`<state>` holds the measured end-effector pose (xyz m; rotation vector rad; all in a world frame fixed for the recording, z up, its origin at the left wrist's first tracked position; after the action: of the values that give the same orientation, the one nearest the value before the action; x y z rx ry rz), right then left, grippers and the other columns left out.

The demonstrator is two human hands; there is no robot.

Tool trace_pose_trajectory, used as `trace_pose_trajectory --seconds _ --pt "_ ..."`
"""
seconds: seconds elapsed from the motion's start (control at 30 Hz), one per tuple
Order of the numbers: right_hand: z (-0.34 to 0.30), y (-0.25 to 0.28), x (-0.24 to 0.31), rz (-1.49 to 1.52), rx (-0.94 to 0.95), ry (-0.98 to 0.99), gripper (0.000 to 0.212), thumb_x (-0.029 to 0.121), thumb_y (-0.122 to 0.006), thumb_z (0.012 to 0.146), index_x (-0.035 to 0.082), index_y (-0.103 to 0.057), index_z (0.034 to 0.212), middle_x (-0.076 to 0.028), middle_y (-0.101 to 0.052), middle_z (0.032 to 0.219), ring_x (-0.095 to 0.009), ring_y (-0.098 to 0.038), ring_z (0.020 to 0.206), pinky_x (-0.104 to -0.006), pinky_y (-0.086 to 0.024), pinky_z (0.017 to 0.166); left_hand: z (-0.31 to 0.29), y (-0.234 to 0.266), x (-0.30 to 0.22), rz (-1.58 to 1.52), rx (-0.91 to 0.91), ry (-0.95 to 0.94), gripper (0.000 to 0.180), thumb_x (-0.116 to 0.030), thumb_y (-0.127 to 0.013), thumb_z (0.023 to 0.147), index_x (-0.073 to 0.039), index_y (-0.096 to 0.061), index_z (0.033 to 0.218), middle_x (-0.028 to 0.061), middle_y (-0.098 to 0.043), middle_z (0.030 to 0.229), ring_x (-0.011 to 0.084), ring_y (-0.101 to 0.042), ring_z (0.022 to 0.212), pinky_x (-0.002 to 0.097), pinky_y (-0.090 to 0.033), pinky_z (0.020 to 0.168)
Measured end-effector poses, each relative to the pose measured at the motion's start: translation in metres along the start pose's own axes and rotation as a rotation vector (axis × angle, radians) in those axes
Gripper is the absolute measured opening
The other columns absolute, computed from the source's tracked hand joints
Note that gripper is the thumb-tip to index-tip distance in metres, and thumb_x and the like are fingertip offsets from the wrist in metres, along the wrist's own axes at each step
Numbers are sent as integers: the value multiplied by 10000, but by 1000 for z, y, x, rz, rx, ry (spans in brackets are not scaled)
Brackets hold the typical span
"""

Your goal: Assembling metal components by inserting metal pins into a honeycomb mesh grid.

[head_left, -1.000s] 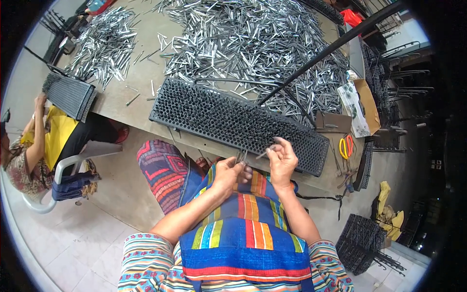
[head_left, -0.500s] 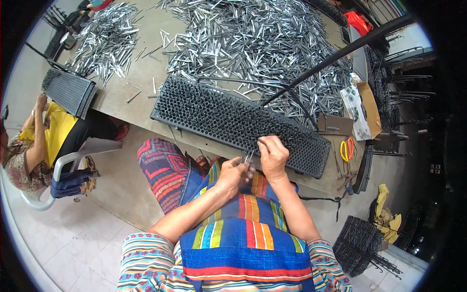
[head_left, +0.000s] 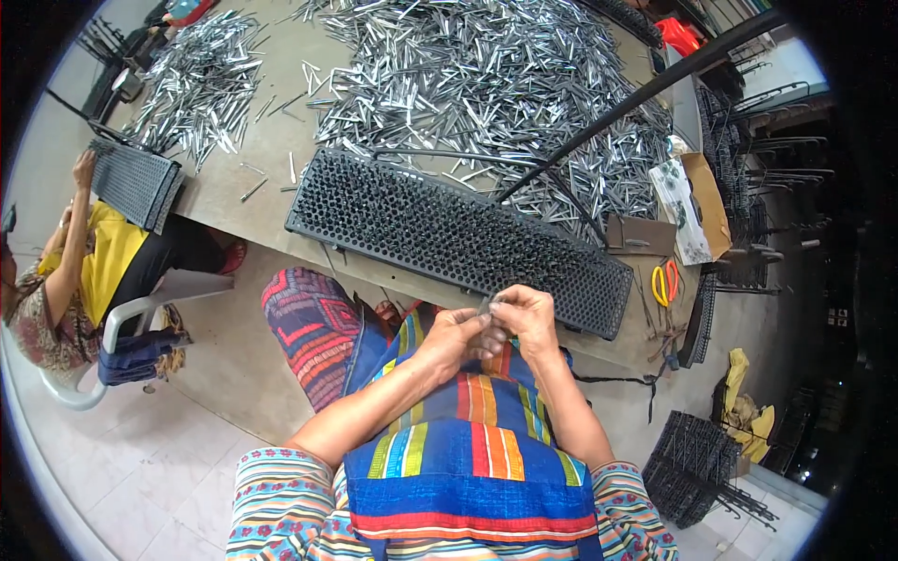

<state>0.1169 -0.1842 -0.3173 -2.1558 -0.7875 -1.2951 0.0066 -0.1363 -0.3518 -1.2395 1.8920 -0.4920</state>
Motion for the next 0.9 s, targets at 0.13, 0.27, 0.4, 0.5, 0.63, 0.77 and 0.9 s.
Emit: trace_pose_trajectory --seconds 0.13,0.27,0.4,0.5,0.63,0.77,0.9 --pt "2 28 12 11 -230 164 47 -19 -678 789 -8 -664 833 19 -583 653 -37 -498 534 -188 -400 496 -2 6 -2 -23 -82 22 265 -174 -431 991 33 -584 1052 147 -687 887 200 -677 703 272 -564 594" --pt "7 22 35 -135 -320 472 73 -29 -684 786 -28 -666 857 27 -586 736 -36 -495 595 -183 -382 534 1 11 7 -4 -110 45 292 -188 -411 996 46 -565 1081 153 -685 883 207 -678 709 281 -569 603" --pt "5 9 47 -525 -343 606 100 -45 -696 740 -18 -669 833 -39 -588 732 -63 -519 592 -225 -402 527 3 11 8 -32 -77 48 264 -171 -425 989 38 -567 1065 150 -683 887 206 -676 712 279 -563 596" --pt "4 3 52 -570 -325 635 105 -41 -701 739 -23 -671 838 -55 -604 741 -85 -536 588 -237 -417 524 6 15 8 -46 -85 36 249 -164 -430 986 32 -569 1051 146 -682 878 203 -674 705 276 -558 586" --pt "3 2 52 -583 -325 652 108 -40 -704 736 -24 -676 839 -70 -628 760 -101 -560 596 -247 -436 527 7 16 9 -45 -85 38 241 -159 -434 986 30 -570 1045 142 -682 868 202 -673 698 275 -557 581" --pt "1 0 55 -645 -316 681 109 -42 -703 732 -21 -681 836 -81 -643 777 -120 -580 603 -254 -451 534 7 16 7 -61 -77 32 244 -159 -437 985 32 -574 1049 139 -683 862 194 -672 695 271 -560 584" --pt "-2 3 53 -646 -336 677 124 -41 -704 726 -16 -683 846 -89 -644 775 -134 -588 600 -261 -455 531 5 15 6 -51 -77 28 249 -158 -438 984 31 -582 1058 132 -685 855 181 -672 691 260 -563 589"
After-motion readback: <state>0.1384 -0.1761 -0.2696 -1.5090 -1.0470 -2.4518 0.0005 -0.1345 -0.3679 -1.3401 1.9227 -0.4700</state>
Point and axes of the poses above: each hand's wrist, its own z-axis towards the middle knuckle, its own y-axis out of the back of the hand, x = y × z, the point moved 8 cm from there along z, towards the middle knuckle
